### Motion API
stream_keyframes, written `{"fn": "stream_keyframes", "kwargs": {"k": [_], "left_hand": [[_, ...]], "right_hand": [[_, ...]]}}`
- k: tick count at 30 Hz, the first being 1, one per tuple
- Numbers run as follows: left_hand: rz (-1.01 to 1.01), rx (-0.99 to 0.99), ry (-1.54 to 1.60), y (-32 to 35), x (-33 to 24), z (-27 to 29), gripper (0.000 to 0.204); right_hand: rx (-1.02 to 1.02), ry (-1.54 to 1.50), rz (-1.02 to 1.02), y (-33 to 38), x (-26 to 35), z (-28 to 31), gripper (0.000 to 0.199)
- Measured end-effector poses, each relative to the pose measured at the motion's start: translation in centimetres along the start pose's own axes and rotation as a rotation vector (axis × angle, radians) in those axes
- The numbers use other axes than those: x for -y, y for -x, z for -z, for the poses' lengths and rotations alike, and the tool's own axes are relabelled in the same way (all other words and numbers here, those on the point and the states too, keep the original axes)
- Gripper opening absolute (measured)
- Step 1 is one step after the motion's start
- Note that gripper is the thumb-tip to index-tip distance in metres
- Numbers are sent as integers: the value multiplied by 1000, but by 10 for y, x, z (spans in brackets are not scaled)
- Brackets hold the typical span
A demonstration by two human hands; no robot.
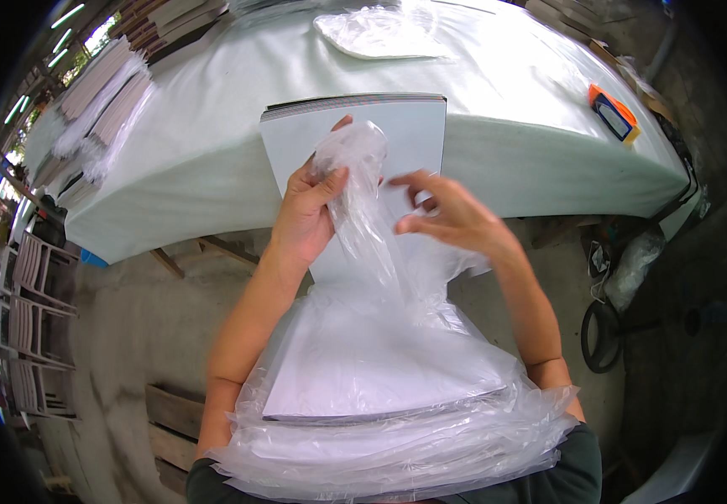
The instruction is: The person places a black notebook into a clear plastic sleeve by hand, slides the plastic over the notebook, and sets it onto a stack.
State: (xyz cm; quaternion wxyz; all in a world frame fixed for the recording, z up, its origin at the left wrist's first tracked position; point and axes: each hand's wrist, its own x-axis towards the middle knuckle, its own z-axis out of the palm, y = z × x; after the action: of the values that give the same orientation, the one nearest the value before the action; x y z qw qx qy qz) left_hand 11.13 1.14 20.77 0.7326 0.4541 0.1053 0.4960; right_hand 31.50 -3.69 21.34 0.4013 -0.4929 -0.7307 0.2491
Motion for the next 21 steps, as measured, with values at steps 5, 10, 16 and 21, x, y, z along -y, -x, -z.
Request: {"fn": "stream_keyframes", "kwargs": {"k": [5,10,16,21], "left_hand": [[-72,-189,-236,9,-19,9,57],[-117,-192,-276,19,-45,19,58],[-41,-36,-678,9,-45,21,73],[506,237,-516,8,-23,33,65]], "right_hand": [[-91,-604,-286,0,-7,1,27],[-124,-984,-366,3,-14,20,24],[-107,-573,-23,18,-12,14,25],[32,-217,378,31,9,7,18]]}}
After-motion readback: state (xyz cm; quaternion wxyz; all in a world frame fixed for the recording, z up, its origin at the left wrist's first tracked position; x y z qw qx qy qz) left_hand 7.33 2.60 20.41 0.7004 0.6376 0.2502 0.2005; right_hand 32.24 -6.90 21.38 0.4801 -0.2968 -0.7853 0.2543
